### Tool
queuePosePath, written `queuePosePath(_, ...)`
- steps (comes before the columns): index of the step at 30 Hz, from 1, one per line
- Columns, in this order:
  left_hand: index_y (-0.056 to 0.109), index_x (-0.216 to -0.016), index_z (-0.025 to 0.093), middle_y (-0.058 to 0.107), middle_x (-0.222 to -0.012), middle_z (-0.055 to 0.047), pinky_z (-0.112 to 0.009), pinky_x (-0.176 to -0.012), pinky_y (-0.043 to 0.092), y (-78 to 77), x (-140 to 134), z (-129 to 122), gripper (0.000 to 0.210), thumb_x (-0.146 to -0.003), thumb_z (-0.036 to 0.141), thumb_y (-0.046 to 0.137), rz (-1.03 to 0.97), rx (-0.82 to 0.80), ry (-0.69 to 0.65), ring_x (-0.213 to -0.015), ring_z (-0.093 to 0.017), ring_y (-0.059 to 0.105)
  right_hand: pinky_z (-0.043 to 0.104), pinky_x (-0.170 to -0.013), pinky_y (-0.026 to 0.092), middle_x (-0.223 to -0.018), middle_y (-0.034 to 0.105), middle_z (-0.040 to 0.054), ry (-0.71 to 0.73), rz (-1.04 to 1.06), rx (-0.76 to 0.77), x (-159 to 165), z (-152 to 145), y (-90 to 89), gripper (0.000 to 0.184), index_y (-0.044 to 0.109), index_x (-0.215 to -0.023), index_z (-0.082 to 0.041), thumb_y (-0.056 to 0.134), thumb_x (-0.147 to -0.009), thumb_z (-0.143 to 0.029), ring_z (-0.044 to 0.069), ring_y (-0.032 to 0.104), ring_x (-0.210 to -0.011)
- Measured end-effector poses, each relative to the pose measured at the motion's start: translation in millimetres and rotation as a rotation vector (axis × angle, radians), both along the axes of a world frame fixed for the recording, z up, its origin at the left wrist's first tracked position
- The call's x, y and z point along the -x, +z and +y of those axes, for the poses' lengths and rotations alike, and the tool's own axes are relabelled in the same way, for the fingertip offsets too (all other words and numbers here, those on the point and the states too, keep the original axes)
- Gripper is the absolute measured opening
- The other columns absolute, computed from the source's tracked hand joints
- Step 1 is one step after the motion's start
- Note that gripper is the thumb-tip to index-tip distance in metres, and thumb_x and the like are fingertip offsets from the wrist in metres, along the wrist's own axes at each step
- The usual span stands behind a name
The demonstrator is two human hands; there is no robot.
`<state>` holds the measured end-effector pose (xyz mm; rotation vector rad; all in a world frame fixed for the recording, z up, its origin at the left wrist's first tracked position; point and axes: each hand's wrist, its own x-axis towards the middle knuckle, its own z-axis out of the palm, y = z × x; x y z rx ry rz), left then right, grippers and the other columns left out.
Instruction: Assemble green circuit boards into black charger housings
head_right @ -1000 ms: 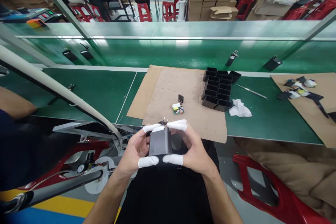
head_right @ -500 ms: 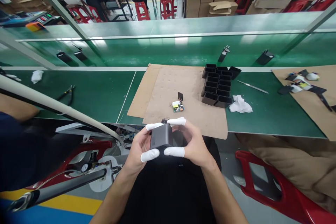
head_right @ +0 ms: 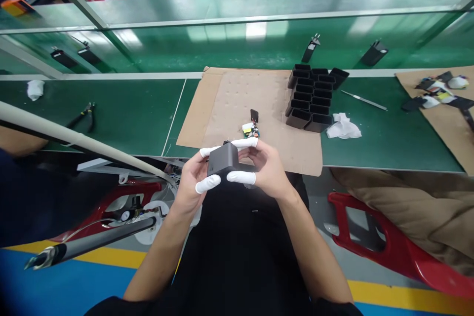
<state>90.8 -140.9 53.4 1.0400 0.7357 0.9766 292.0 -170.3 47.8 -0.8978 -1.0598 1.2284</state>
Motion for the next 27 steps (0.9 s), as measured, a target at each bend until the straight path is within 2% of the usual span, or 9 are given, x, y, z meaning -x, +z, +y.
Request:
queuePosePath(5,0.073,-0.132,0.024,0.072,-0.134,-0.01,-0.035,-0.097,0.065,4.4,6.5,-1.1,0.076,-0.064,0.026,0.105,-0.021,-0.02,-0.065,-0.115,-0.027,0.075,0.048,-0.103,0.063,-0.121,0.076,0.0077,0.047,-0.038,-0.057,-4.4,-2.2,-3.0,0.076,0.075,-0.13,-0.028,0.107,-0.062,-0.042,0.027,0.073,-0.107)
queuePosePath(9,0.069,-0.14,0.029,0.07,-0.138,-0.011,-0.038,-0.092,0.067,9.7,15.6,-1.5,0.089,-0.059,0.024,0.108,0.012,-0.089,-0.131,-0.115,-0.031,0.075,0.049,-0.107,0.062,-0.129,0.074,0.0076,0.101,-0.084,-0.102,-8.4,-8.3,0.1,0.077,0.072,-0.137,-0.031,0.105,-0.067,-0.03,0.029,0.073,-0.114)
queuePosePath(14,0.07,-0.143,0.032,0.068,-0.132,-0.009,-0.036,-0.094,0.066,26.6,25.7,-6.4,0.081,-0.07,0.015,0.101,0.197,-0.43,-0.096,-0.119,-0.029,0.072,0.052,-0.107,0.062,-0.133,0.073,0.0061,0.058,-0.214,-0.195,-7.5,-22.8,9.1,0.062,0.073,-0.134,-0.037,0.095,-0.079,-0.017,0.03,0.07,-0.125)
queuePosePath(17,0.064,-0.151,0.035,0.071,-0.13,-0.009,-0.041,-0.098,0.066,32.9,28.3,-14.9,0.089,-0.073,0.011,0.098,0.293,-0.62,-0.033,-0.119,-0.03,0.072,0.051,-0.105,0.063,-0.136,0.074,0.0046,-0.012,-0.301,-0.317,-6.0,-30.1,13.0,0.069,0.071,-0.139,-0.04,0.089,-0.081,-0.006,0.03,0.07,-0.126)
queuePosePath(21,0.055,-0.159,0.036,0.075,-0.131,-0.008,-0.048,-0.107,0.065,22.6,36.0,-30.7,0.102,-0.071,0.014,0.1,0.378,-0.622,0.099,-0.117,-0.031,0.076,0.049,-0.098,0.065,-0.137,0.075,0.0028,-0.083,-0.361,-0.407,-5.0,-35.4,14.1,0.077,0.069,-0.142,-0.042,0.083,-0.081,0.002,0.029,0.073,-0.122)
queuePosePath(24,0.067,-0.146,0.033,0.079,-0.119,-0.007,-0.051,-0.112,0.063,11.3,44.8,-38.6,0.092,-0.063,0.015,0.104,0.447,-0.652,0.156,-0.117,-0.034,0.076,0.048,-0.095,0.066,-0.134,0.076,0.0025,-0.113,-0.357,-0.415,-4.2,-37.9,12.1,0.079,0.07,-0.141,-0.042,0.083,-0.079,0.004,0.03,0.074,-0.122)
queuePosePath(27,0.069,-0.141,0.032,0.08,-0.114,-0.007,-0.051,-0.106,0.067,11.4,47.5,-39.8,0.091,-0.06,0.01,0.104,0.504,-0.802,0.203,-0.112,-0.035,0.078,0.048,-0.092,0.068,-0.131,0.078,0.0025,-0.157,-0.372,-0.435,-3.0,-39.9,8.4,0.077,0.069,-0.14,-0.043,0.085,-0.079,0.002,0.031,0.075,-0.121)
